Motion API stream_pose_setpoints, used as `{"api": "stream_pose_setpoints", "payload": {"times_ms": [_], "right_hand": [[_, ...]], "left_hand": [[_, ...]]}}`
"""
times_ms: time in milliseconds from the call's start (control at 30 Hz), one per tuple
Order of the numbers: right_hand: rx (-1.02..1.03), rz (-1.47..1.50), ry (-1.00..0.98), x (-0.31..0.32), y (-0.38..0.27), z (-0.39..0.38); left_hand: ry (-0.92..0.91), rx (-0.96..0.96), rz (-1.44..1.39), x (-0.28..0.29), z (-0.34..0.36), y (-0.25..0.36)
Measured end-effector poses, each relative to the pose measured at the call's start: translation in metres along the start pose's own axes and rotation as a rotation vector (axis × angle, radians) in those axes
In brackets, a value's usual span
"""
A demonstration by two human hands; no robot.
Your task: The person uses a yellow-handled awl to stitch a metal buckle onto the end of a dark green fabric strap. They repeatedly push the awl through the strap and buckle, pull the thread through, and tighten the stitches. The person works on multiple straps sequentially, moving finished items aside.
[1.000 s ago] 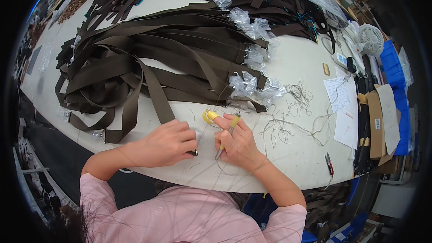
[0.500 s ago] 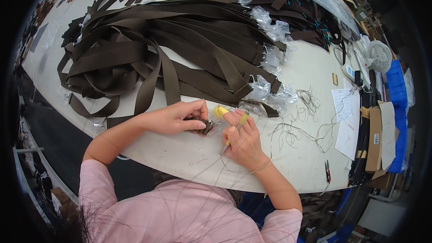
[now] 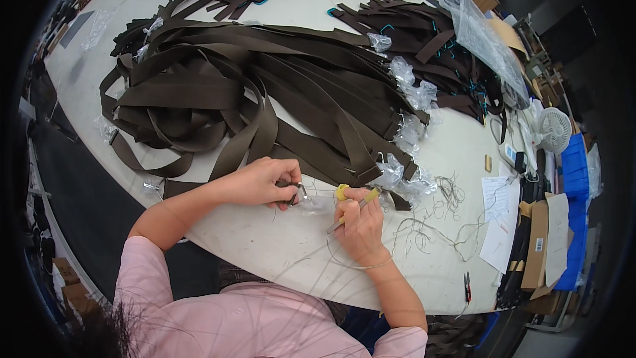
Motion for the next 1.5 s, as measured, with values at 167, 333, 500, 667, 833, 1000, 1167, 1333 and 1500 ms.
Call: {"api": "stream_pose_setpoints", "payload": {"times_ms": [167, 333, 500, 667, 833, 1000, 1167, 1333, 1500], "right_hand": [[0.043, 0.021, 0.092, 0.007, -0.008, 0.004], [0.006, -0.001, -0.019, 0.006, -0.002, -0.018], [-0.030, -0.036, -0.005, 0.015, 0.002, -0.022], [-0.205, -0.033, 0.136, 0.033, 0.025, -0.034], [-0.231, -0.014, 0.273, 0.055, 0.029, -0.029], [-0.251, -0.022, 0.180, 0.050, 0.025, -0.036], [-0.169, -0.072, 0.053, 0.041, 0.008, -0.036], [-0.400, 0.071, 0.577, 0.104, 0.038, -0.031], [-0.283, 0.050, 0.376, 0.097, 0.006, -0.006]], "left_hand": [[0.135, 0.100, -0.382, 0.000, 0.004, -0.013], [0.104, 0.118, -0.764, 0.005, 0.011, -0.013], [0.055, 0.056, -0.924, -0.010, 0.008, -0.010], [-0.131, -0.127, -0.741, -0.030, 0.001, 0.007], [0.235, -0.502, 0.321, -0.024, -0.018, 0.027], [0.202, -0.354, 0.217, -0.004, -0.017, 0.026], [0.176, -0.130, -0.326, 0.014, -0.011, 0.008], [0.126, -0.259, -0.177, 0.021, -0.033, 0.035], [0.351, -0.656, 0.523, -0.011, -0.032, 0.035]]}}
Point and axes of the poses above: each hand's wrist, its own z-axis towards the middle knuckle, its own x-axis out of the back of the hand, y = z × x, the point moved 9 cm from there along z, towards the middle knuckle, and after that the axes turned 12 degrees about y, right-handed, at the moved point
